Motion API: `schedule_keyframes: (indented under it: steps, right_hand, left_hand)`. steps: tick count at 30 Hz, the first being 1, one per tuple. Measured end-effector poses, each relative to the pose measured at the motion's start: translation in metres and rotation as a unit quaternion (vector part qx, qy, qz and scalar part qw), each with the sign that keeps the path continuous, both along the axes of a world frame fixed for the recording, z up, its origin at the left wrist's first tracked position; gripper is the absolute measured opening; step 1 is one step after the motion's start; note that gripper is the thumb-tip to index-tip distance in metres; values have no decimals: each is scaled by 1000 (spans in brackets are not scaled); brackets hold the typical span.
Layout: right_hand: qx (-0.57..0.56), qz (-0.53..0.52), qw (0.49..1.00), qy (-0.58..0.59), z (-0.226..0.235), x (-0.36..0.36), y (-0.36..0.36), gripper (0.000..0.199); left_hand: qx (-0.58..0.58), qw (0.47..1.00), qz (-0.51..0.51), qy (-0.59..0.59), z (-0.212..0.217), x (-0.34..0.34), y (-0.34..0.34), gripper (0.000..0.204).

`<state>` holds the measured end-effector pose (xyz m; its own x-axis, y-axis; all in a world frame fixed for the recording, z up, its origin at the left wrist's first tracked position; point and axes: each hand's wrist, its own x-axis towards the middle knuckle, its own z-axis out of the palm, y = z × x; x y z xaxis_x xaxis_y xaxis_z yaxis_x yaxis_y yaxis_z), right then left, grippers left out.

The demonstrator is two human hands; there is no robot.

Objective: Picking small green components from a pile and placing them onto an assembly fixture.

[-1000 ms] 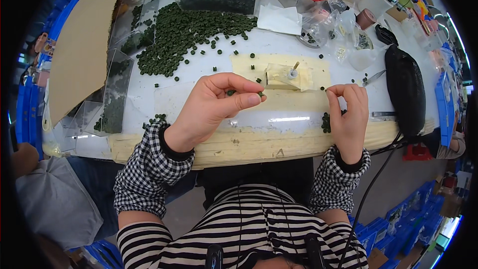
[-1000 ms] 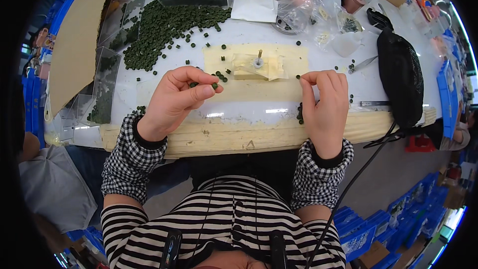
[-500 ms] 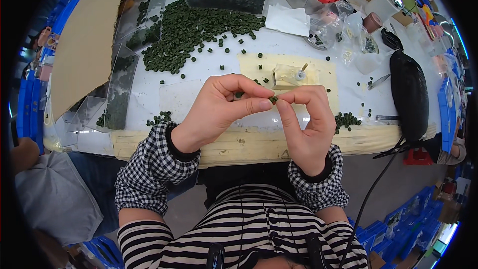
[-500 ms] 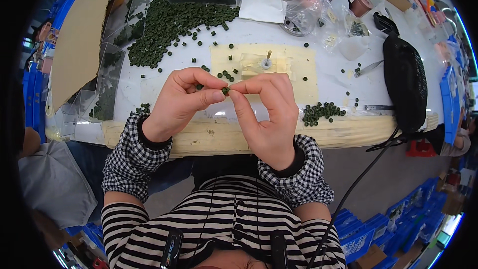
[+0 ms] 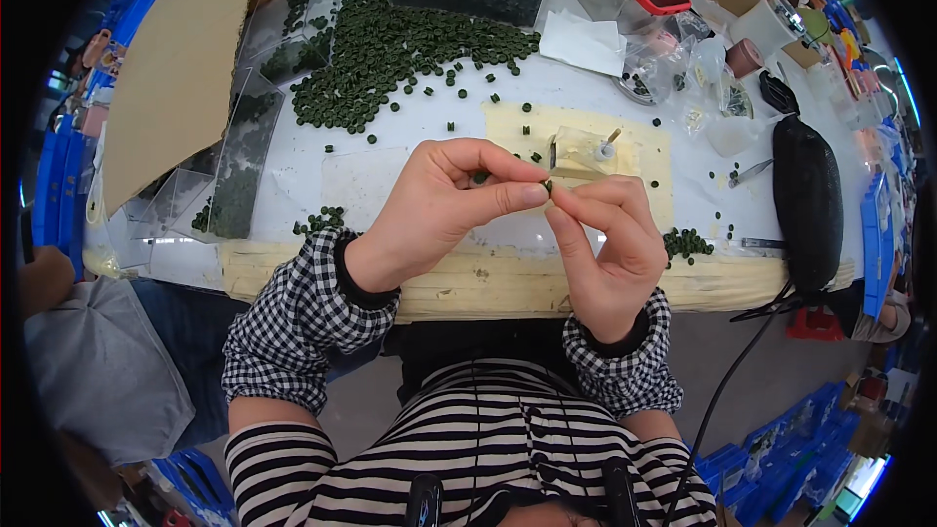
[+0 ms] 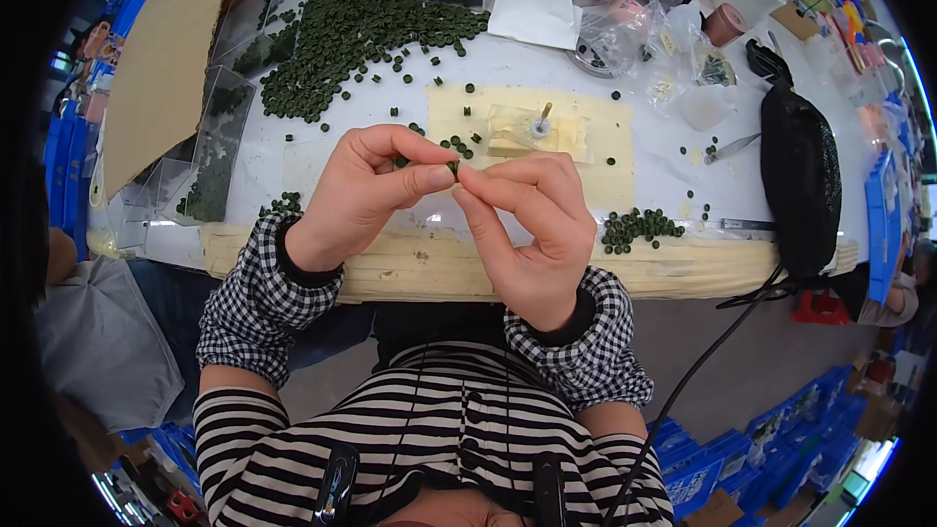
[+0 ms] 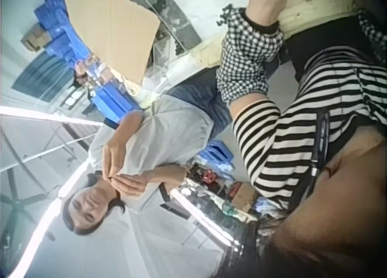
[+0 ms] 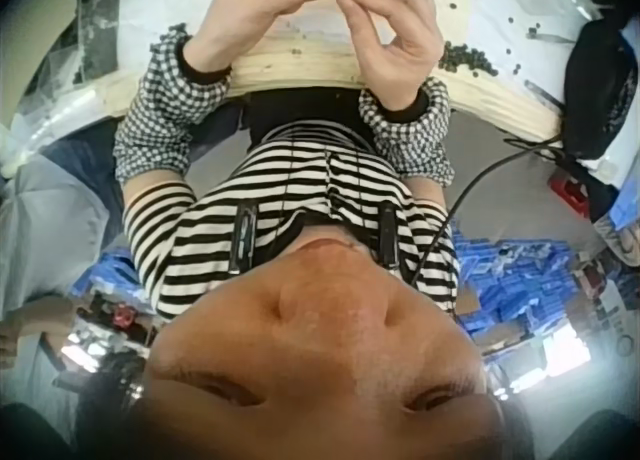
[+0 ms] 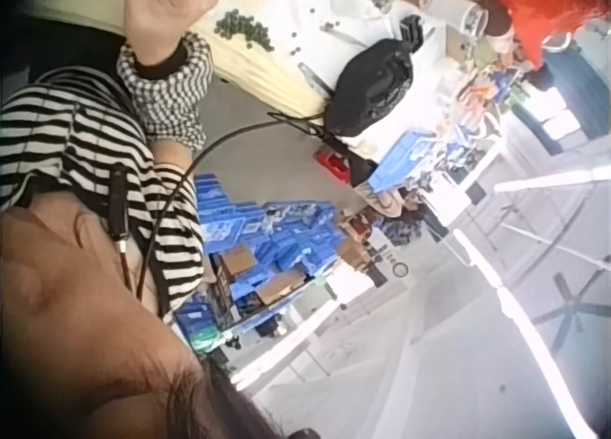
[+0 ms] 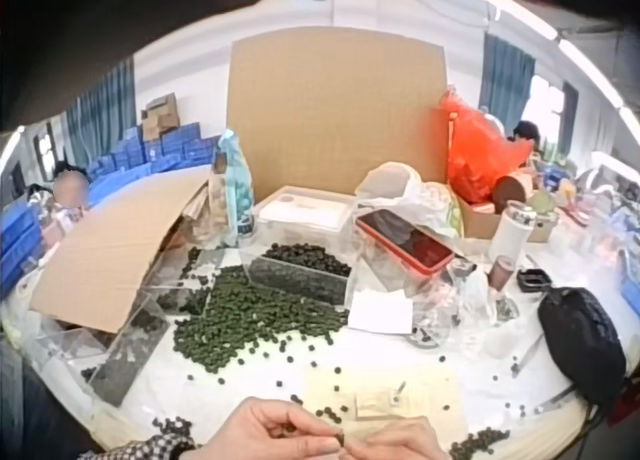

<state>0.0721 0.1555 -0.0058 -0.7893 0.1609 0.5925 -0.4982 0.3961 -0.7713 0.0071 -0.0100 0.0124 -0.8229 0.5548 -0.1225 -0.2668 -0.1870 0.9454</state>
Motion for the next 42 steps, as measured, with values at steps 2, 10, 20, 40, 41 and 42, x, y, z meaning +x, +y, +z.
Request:
schedule_keyframes:
  steps: [2, 10, 20, 40, 41, 42]
  right_hand:
    - [15, 13, 1000, -3, 1, 0, 3, 25]
    - [36, 47, 998, 2, 3, 0, 9, 29]
    - [-9, 73, 997, -40, 1, 3, 15, 28]
    - [-8, 88, 995, -50, 3, 5, 13, 32]
    - [-15, 94, 994, -58, 3, 5, 13, 32]
    - [-28, 104, 992, -63, 2, 5, 13, 32]
  left_hand:
    - [-2, 999, 12, 35, -3, 1, 1, 12]
    - [-81, 958, -2, 274, 1, -2, -7, 12]
    - [-80, 984, -30, 156, 0, -3, -5, 17]
    - [-81, 977, 8, 198, -3, -1, -3, 17]
    - [-78, 976, 12, 203, -4, 0, -3, 17]
    - [-78, 974, 11, 214, -3, 0, -3, 17]
